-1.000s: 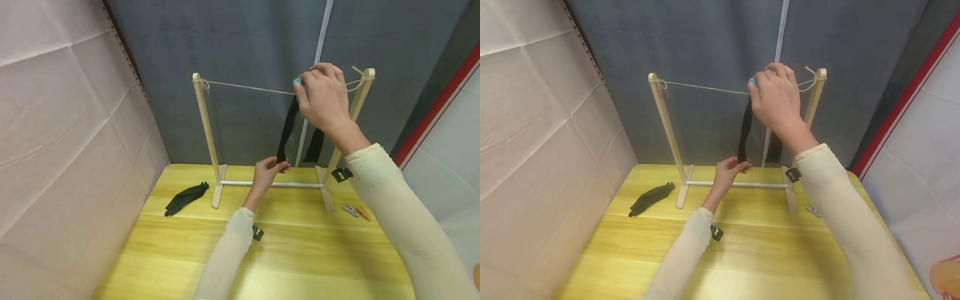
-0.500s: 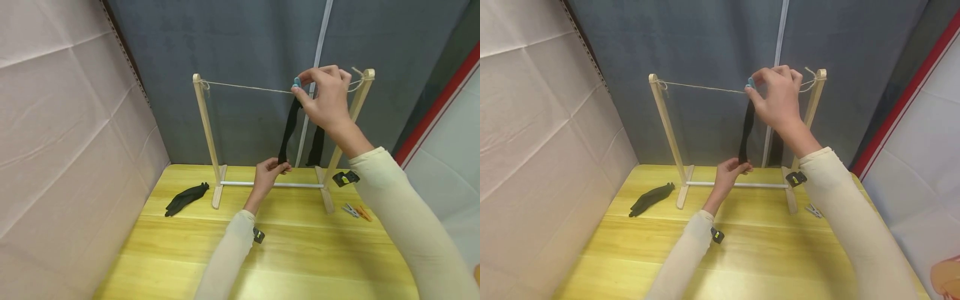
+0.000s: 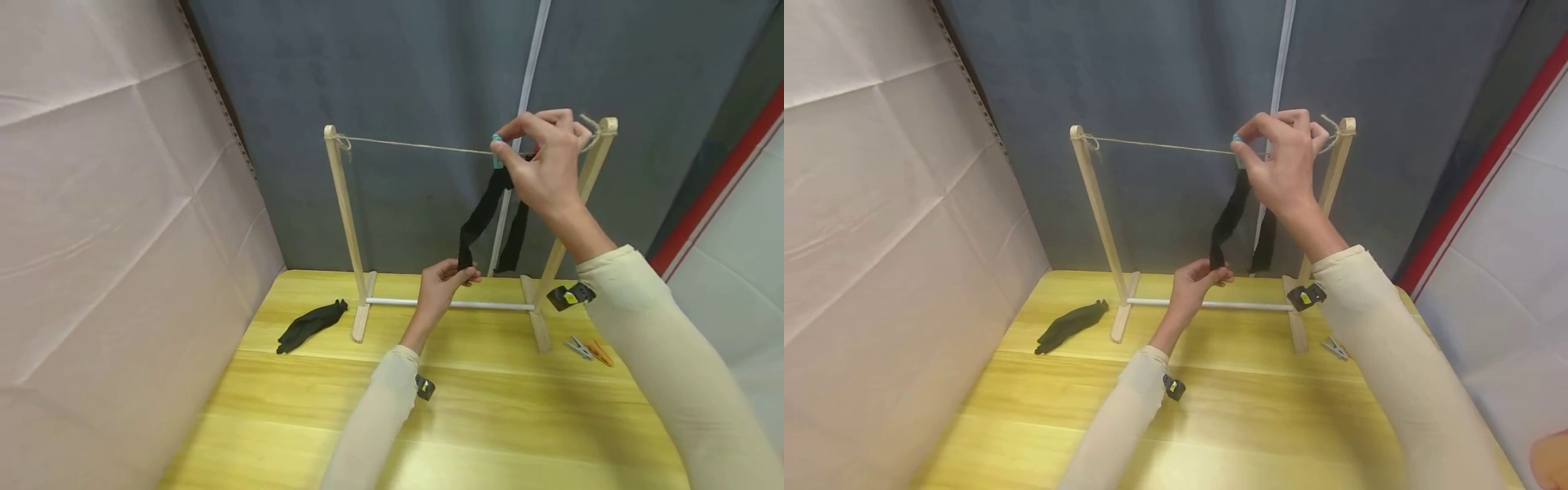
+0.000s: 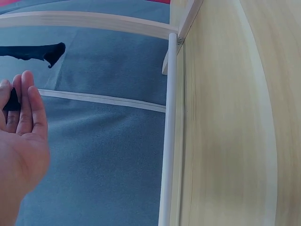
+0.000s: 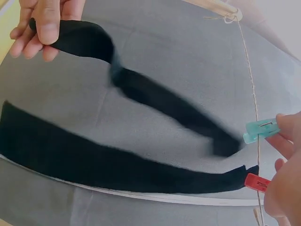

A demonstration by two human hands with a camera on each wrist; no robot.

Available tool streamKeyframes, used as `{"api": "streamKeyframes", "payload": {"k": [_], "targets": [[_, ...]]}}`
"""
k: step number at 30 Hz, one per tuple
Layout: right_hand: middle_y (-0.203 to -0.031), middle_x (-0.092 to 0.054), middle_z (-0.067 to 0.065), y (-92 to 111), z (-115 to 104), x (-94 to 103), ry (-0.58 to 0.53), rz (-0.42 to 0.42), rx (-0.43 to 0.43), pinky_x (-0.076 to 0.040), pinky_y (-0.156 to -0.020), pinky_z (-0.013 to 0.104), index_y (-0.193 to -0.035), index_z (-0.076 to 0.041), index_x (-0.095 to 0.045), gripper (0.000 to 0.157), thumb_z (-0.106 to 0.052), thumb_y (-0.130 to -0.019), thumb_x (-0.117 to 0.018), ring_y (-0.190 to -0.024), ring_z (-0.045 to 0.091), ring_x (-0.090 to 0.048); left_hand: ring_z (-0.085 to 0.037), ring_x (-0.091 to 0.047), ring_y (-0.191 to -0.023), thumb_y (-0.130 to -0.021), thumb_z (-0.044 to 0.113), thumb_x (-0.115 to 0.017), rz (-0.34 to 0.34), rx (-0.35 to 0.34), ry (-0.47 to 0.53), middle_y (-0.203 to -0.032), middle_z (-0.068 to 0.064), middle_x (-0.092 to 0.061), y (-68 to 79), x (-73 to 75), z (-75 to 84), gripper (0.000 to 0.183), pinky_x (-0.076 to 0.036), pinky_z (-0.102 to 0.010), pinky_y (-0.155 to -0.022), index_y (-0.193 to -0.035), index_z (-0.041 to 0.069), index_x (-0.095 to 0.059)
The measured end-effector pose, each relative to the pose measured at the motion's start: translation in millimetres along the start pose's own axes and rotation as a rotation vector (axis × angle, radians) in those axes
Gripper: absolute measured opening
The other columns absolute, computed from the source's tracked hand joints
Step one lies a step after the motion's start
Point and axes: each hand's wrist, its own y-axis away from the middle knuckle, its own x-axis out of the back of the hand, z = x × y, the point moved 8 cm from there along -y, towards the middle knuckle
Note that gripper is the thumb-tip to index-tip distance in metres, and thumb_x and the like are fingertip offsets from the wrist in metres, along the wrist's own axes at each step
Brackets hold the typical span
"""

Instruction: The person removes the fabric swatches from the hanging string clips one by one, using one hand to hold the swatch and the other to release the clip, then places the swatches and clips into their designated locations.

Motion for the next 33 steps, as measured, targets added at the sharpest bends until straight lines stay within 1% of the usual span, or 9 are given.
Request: {"api": "streamKeyframes", "payload": {"k": [3, 5, 10, 13, 19, 22, 25, 29, 33], "targets": [[-0.081, -0.054, -0.015, -1.4, 2.4, 0.3, -0.013, 0.020, -0.012, -0.011, -0.116, 0.044, -0.097, -0.009, -0.081, 0.015, -0.024, -0.096, -0.080, -0.109, -0.006, -0.033, -0.015, -0.081, -0.091, -0.100, 0.023, -0.074, -0.004, -0.010, -0.012, -0.106, -0.017, -0.082, -0.4, 1.5, 0.3, 0.027, -0.065, -0.044, -0.089, -0.111, -0.002, -0.076], [-0.079, -0.052, -0.014, -1.9, 2.9, 0.7, -0.018, 0.030, -0.019, -0.011, -0.116, 0.043, -0.096, -0.008, -0.081, 0.017, -0.025, -0.096, -0.080, -0.110, -0.007, -0.033, -0.017, -0.081, -0.092, -0.101, 0.022, -0.074, -0.003, -0.016, -0.014, -0.106, -0.017, -0.082, -0.7, 2.7, -0.4, 0.023, -0.065, -0.040, -0.087, -0.108, -0.001, -0.076], [-0.078, -0.048, -0.020, -3.1, 2.6, 2.9, -0.024, 0.054, -0.032, -0.009, -0.119, 0.042, -0.096, -0.007, -0.080, 0.020, -0.027, -0.096, -0.080, -0.110, -0.007, -0.033, -0.018, -0.081, -0.091, -0.100, 0.020, -0.074, 0.005, -0.011, -0.024, -0.105, -0.018, -0.081, -0.7, 6.3, -0.4, 0.022, -0.065, -0.047, -0.089, -0.112, 0.001, -0.077], [-0.079, -0.049, -0.020, -3.7, 2.2, 4.4, -0.019, 0.073, -0.037, -0.009, -0.120, 0.042, -0.095, -0.005, -0.079, 0.021, -0.026, -0.096, -0.080, -0.110, -0.008, -0.034, -0.018, -0.081, -0.092, -0.100, 0.021, -0.074, 0.005, -0.010, -0.045, -0.105, -0.018, -0.081, -1.1, 8.1, 0.9, 0.024, -0.065, -0.045, -0.088, -0.115, 0.002, -0.078], [-0.085, -0.067, 0.007, -4.0, 1.7, 6.4, -0.008, 0.103, -0.038, -0.012, -0.117, 0.041, -0.093, -0.002, -0.077, 0.024, -0.025, -0.098, -0.078, -0.109, -0.008, -0.034, -0.023, -0.081, -0.096, -0.100, 0.026, -0.075, 0.001, -0.012, -0.060, -0.107, -0.017, -0.081, -0.6, 12.8, 4.6, 0.027, -0.065, -0.035, -0.085, -0.116, 0.004, -0.078], [-0.093, -0.072, 0.016, -2.5, 1.1, 5.8, -0.010, 0.106, -0.027, -0.010, -0.119, 0.042, -0.094, -0.001, -0.077, 0.024, -0.024, -0.098, -0.078, -0.110, -0.008, -0.033, -0.023, -0.081, -0.097, -0.100, 0.027, -0.074, 0.009, -0.015, -0.066, -0.106, -0.015, -0.082, 0.9, 17.3, 6.0, 0.030, -0.065, -0.039, -0.087, -0.117, 0.002, -0.077], [-0.095, -0.074, 0.017, 0.7, 0.5, 5.5, -0.019, 0.115, -0.005, -0.009, -0.122, 0.043, -0.094, -0.001, -0.078, 0.023, -0.024, -0.098, -0.078, -0.110, -0.007, -0.034, -0.021, -0.081, -0.098, -0.100, 0.028, -0.075, 0.014, -0.009, -0.091, -0.107, -0.014, -0.082, 3.3, 23.3, 6.8, 0.030, -0.064, -0.048, -0.091, -0.117, 0.004, -0.078], [-0.096, -0.077, 0.018, 8.1, -3.8, 6.5, -0.024, 0.115, 0.097, -0.013, -0.117, 0.043, -0.097, -0.001, -0.077, 0.020, -0.021, -0.097, -0.079, -0.108, 0.006, -0.045, -0.017, -0.079, -0.104, -0.099, 0.035, -0.075, -0.001, 0.039, -0.195, -0.107, -0.006, -0.083, 6.4, 32.2, 5.9, 0.025, -0.062, -0.049, -0.097, -0.111, 0.014, -0.080], [-0.100, -0.077, 0.019, 20.2, -6.9, 9.2, -0.012, 0.089, 0.213, -0.016, -0.111, 0.041, -0.101, 0.000, -0.074, 0.018, -0.016, -0.096, -0.080, -0.105, 0.030, -0.053, -0.014, -0.076, -0.108, -0.099, 0.043, -0.075, -0.035, 0.088, -0.330, -0.105, 0.002, -0.082, 9.5, 42.3, 5.9, 0.023, -0.061, -0.039, -0.099, -0.105, 0.022, -0.081]]}}
